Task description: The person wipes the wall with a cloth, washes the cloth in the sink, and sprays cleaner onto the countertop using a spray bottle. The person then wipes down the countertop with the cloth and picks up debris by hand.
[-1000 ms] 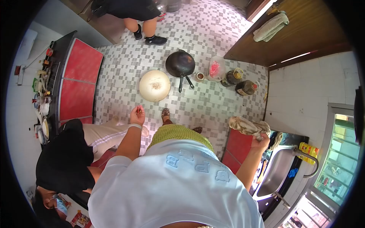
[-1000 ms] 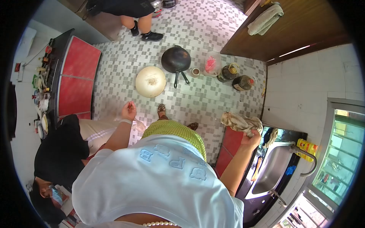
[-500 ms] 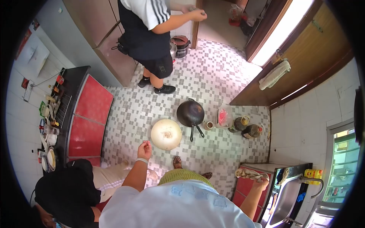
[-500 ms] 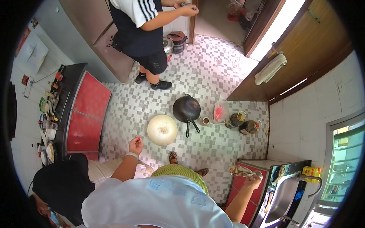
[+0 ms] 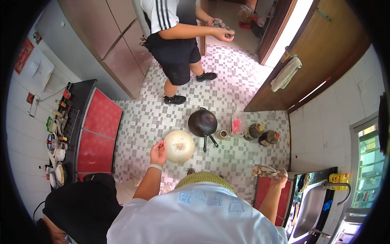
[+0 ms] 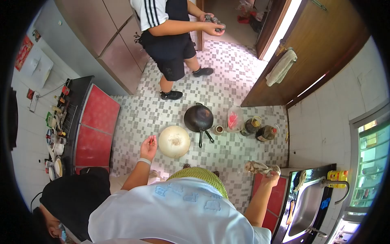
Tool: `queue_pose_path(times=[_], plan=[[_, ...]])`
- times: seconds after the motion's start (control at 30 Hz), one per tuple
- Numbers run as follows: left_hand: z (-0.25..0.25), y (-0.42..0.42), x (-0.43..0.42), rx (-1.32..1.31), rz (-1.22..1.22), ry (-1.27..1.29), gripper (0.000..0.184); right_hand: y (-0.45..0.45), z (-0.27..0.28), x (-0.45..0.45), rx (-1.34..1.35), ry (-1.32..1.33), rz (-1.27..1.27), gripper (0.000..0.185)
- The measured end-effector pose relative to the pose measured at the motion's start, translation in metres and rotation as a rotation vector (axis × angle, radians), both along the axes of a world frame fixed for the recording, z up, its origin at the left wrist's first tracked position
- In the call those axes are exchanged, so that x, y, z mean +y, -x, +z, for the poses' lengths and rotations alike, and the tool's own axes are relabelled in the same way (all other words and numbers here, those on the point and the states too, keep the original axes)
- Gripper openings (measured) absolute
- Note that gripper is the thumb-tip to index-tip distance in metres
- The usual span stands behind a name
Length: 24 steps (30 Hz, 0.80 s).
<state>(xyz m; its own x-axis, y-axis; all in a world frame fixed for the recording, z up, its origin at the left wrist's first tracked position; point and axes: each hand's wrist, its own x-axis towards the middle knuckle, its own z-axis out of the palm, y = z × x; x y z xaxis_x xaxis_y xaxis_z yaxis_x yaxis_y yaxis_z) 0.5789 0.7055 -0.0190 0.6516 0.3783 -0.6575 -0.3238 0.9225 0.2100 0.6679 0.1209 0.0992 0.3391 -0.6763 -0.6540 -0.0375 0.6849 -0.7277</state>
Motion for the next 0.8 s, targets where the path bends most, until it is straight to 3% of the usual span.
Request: queue_pose_path(times=[0.13,0.43,0.57,0.73,0.8], plan=[[0.039,-0.012,-0.020,-0.018,-0.005,-0.012,0.005,-0.009,-0.002,-0.003,0.104,0.060,0.032,0.041],[0.043,-0.019,-0.041,-0.047,-0.010,-0.008,0.009,-0.004,-0.036,-0.036,0.119,0.062,0.017,0.035],[0.087,-0.019,-0.049,-0.078,0.005,-0.005,0.009,0.005,-0.035,-0.028,0.157,0.026,0.010,0.034],[0.107,-0.006,-0.027,-0.158,0.001,-0.011,0.036,0.022,-0.060,-0.033,0.200,0.056,0.074,0.032],[0.110,0.000,-0.015,-0.193,0.007,-0.011,0.037,0.024,-0.061,-0.026,0.198,0.074,0.137,0.034]])
